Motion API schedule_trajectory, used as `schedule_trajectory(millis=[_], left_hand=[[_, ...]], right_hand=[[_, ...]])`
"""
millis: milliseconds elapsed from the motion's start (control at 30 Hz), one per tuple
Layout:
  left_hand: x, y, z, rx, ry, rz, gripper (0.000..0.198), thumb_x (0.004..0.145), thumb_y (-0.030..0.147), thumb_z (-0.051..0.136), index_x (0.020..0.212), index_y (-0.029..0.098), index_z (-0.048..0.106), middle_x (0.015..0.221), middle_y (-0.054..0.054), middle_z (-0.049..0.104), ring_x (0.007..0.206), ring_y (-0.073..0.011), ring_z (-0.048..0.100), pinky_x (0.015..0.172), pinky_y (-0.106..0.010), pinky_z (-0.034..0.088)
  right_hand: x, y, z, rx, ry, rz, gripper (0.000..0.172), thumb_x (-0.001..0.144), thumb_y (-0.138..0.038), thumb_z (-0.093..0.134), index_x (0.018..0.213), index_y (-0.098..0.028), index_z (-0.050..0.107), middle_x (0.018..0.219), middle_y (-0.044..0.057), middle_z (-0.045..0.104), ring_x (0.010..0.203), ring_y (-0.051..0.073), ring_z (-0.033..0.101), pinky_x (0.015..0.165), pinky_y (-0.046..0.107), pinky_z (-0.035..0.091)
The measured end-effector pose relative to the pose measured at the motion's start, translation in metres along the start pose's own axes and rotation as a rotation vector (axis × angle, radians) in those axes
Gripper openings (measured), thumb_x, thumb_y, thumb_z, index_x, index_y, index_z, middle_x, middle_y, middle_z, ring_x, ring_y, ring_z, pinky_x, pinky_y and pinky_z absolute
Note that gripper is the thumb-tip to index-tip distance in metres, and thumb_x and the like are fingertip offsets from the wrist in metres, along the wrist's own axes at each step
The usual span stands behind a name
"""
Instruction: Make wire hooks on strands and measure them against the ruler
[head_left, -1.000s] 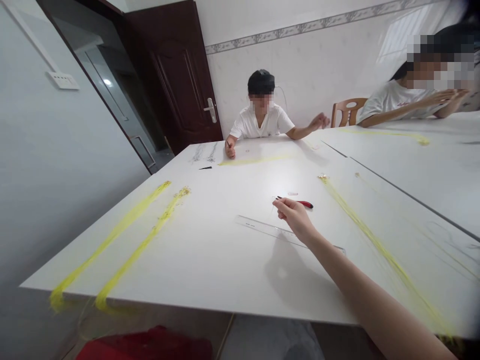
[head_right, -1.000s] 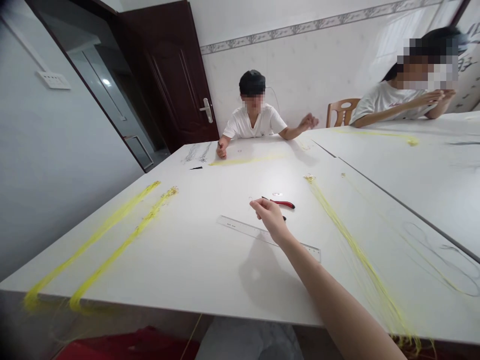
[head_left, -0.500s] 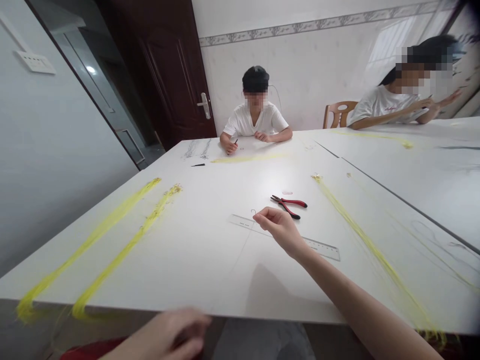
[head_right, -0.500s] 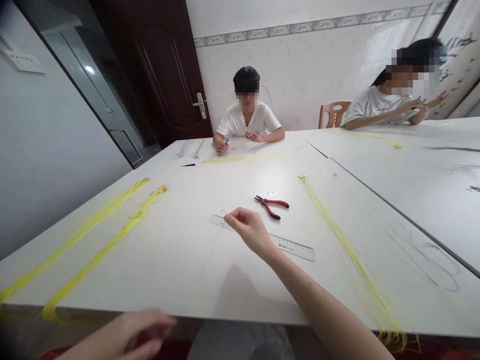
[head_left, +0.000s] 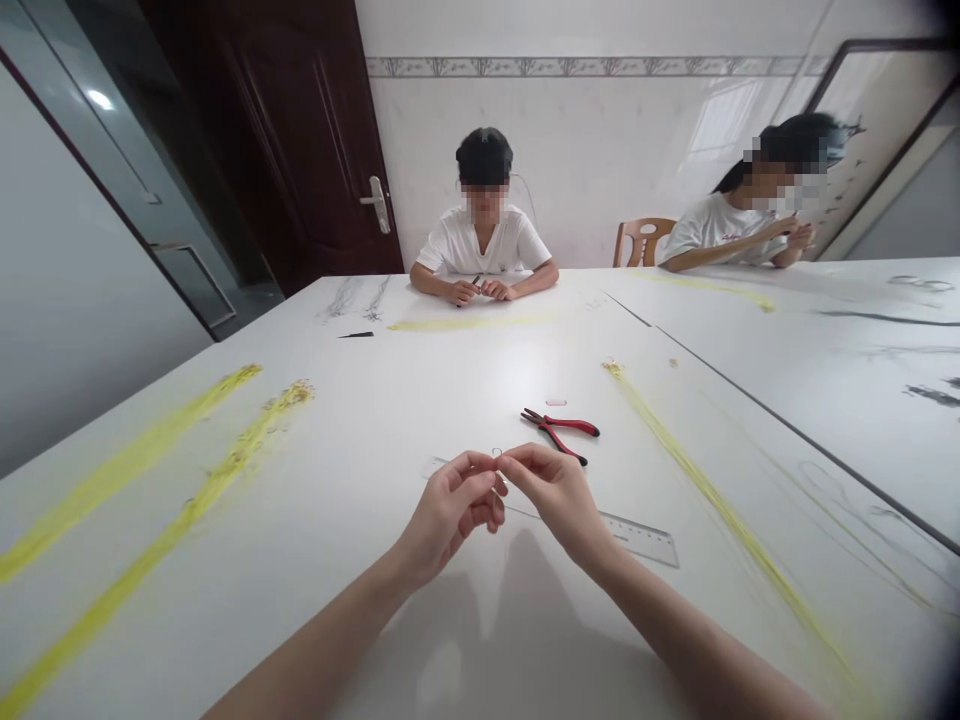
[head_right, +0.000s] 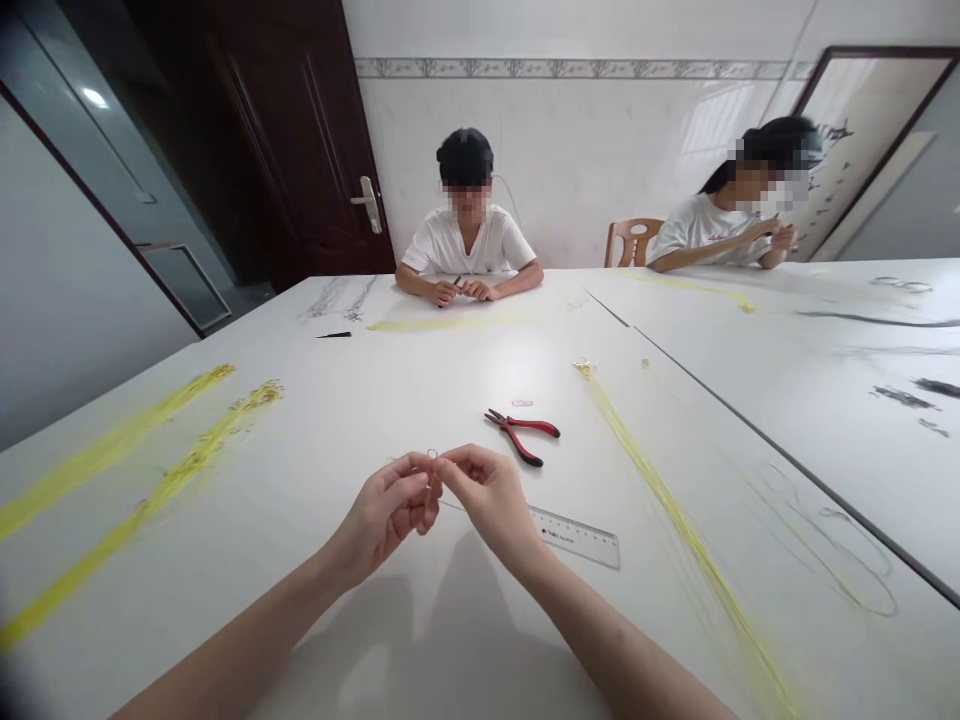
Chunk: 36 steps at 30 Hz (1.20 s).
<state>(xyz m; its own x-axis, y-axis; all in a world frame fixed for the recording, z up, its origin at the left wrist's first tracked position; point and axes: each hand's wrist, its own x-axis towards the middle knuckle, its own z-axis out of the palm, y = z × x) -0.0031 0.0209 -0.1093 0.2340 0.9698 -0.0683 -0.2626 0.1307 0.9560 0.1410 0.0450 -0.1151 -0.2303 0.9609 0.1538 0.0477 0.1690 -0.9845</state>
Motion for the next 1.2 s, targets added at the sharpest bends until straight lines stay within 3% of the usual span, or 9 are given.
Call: schedule_trajectory(millis=[100,200,467,600,767,933,1200], left_hand=[[-0.003,-0.002,-0.008,0.051,0.033,-0.014,0.015,0.084,0.031,0.058,0.08,0.016,0.057,0.058,0.004,0.046,0.052,-0.0074,0.041,0.049,-0.021,0.03],[-0.002,-0.001,-0.012,0.11,0.059,-0.005,0.018,0.083,0.033,0.061,0.076,0.016,0.059,0.055,0.005,0.044,0.052,-0.0076,0.037,0.051,-0.023,0.029],[-0.001,-0.001,-0.013,0.026,0.03,-0.035,0.018,0.087,0.026,0.051,0.071,0.017,0.054,0.074,-0.001,0.055,0.075,-0.0125,0.052,0.072,-0.027,0.04],[0.0,-0.002,-0.014,-0.073,0.002,-0.129,0.01,0.086,0.027,0.049,0.082,0.018,0.05,0.074,-0.001,0.051,0.064,-0.0094,0.047,0.056,-0.021,0.035],[0.0,-0.005,-0.017,-0.051,0.009,-0.139,0.009,0.084,0.026,0.051,0.085,0.017,0.052,0.06,0.005,0.039,0.052,-0.0065,0.031,0.05,-0.02,0.025],[-0.002,-0.004,-0.016,0.078,0.025,-0.05,0.009,0.085,0.025,0.05,0.084,0.017,0.054,0.058,0.005,0.036,0.054,-0.008,0.03,0.051,-0.022,0.027],[-0.007,-0.017,-0.011,0.441,0.232,0.303,0.01,0.084,0.03,0.059,0.082,0.02,0.061,0.071,0.002,0.052,0.058,-0.0093,0.041,0.055,-0.025,0.033]], right_hand=[[-0.001,0.004,0.005,-0.009,-0.018,0.023,0.027,0.078,-0.047,0.059,0.075,-0.02,0.065,0.073,0.003,0.065,0.071,0.016,0.058,0.066,0.03,0.046],[-0.002,0.006,0.006,-0.018,-0.044,0.033,0.028,0.081,-0.047,0.056,0.075,-0.021,0.063,0.071,0.002,0.064,0.071,0.016,0.058,0.066,0.03,0.046],[-0.005,0.012,0.008,-0.185,0.024,-0.038,0.021,0.08,-0.041,0.058,0.074,-0.023,0.065,0.068,0.001,0.059,0.063,0.013,0.05,0.057,0.028,0.041],[-0.009,0.016,0.014,-0.288,0.072,-0.156,0.014,0.078,-0.035,0.059,0.072,-0.025,0.066,0.061,0.0,0.051,0.06,0.013,0.045,0.061,0.031,0.039],[-0.011,0.015,0.017,-0.32,0.11,-0.202,0.014,0.078,-0.034,0.059,0.07,-0.024,0.064,0.06,0.0,0.049,0.061,0.014,0.045,0.067,0.034,0.038],[-0.009,0.01,0.013,-0.247,0.078,-0.079,0.02,0.081,-0.039,0.056,0.073,-0.022,0.064,0.069,0.001,0.057,0.066,0.014,0.051,0.063,0.029,0.04],[-0.006,0.01,0.01,-0.11,-0.008,0.103,0.029,0.082,-0.047,0.055,0.077,-0.02,0.064,0.073,0.001,0.064,0.073,0.015,0.056,0.067,0.029,0.043]])
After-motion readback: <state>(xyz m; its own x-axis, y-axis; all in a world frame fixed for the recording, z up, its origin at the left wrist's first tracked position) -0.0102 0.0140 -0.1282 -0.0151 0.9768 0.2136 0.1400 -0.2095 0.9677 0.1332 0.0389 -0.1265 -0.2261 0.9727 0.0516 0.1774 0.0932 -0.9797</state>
